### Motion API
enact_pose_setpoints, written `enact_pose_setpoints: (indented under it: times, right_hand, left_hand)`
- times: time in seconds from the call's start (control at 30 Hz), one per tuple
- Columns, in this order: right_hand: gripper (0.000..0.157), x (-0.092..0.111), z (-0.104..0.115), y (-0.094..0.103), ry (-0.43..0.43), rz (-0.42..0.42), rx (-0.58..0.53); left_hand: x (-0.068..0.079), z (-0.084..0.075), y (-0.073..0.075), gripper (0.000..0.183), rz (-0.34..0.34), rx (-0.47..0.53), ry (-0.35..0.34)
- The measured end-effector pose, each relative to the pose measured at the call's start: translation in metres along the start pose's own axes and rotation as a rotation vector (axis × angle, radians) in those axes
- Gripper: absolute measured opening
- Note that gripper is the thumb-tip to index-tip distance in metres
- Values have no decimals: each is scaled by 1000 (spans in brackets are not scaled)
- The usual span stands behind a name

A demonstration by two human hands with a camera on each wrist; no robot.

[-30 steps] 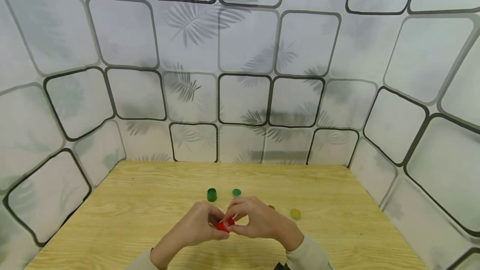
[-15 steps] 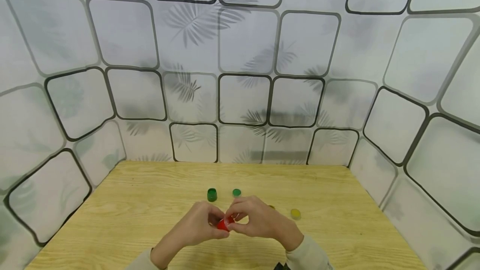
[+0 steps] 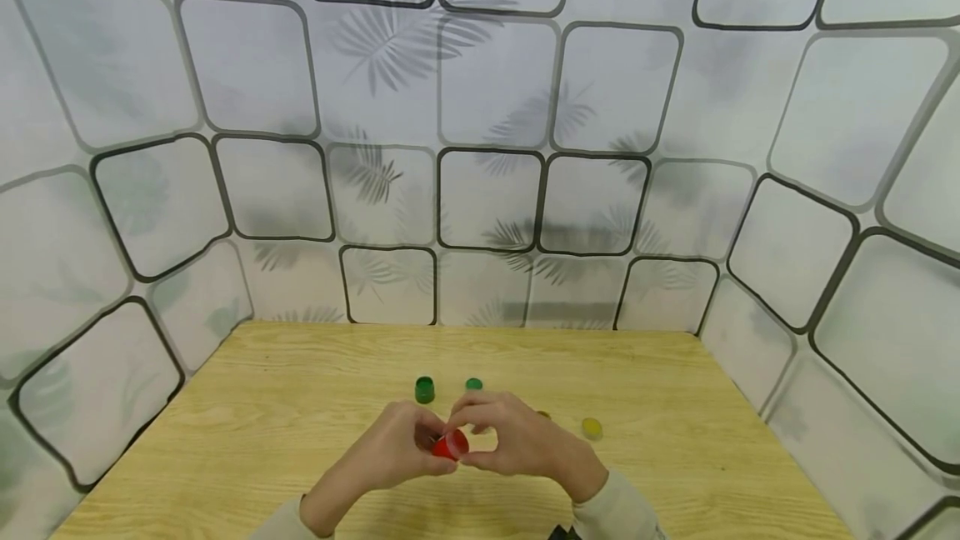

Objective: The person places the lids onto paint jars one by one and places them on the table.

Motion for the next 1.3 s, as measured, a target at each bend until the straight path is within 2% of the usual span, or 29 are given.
enact_pose_setpoints:
  times: [0.2, 0.57, 0.73, 1.03, 1.3]
  right_hand:
    - [11, 1, 0, 0, 44, -8, -16]
    - [10, 1, 3, 0, 49, -25, -59]
    - [10, 1, 3, 0, 19, -15, -62]
    - [10, -1, 1, 0, 29, -12, 18]
    - [11, -2, 3, 1, 5, 8, 16]
  left_hand:
    - [0, -2, -1, 17, -4, -11, 12]
    - [0, 1, -2, 17, 4, 4, 6]
    - [0, 0, -3, 17, 3, 4, -4]
    - [0, 0, -3, 16, -12, -18, -37]
    - [-2, 2, -4, 17, -5, -33, -34]
Point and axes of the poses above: each hand's wrist, its own x-axis away from the middle knuckle, its own y-axis out of the back of the hand, z = x × y, the point moved 1 cm from there along -x, towards the middle knuckle, and after that the axes turned 9 degrees about y, right-handed, at the moved point
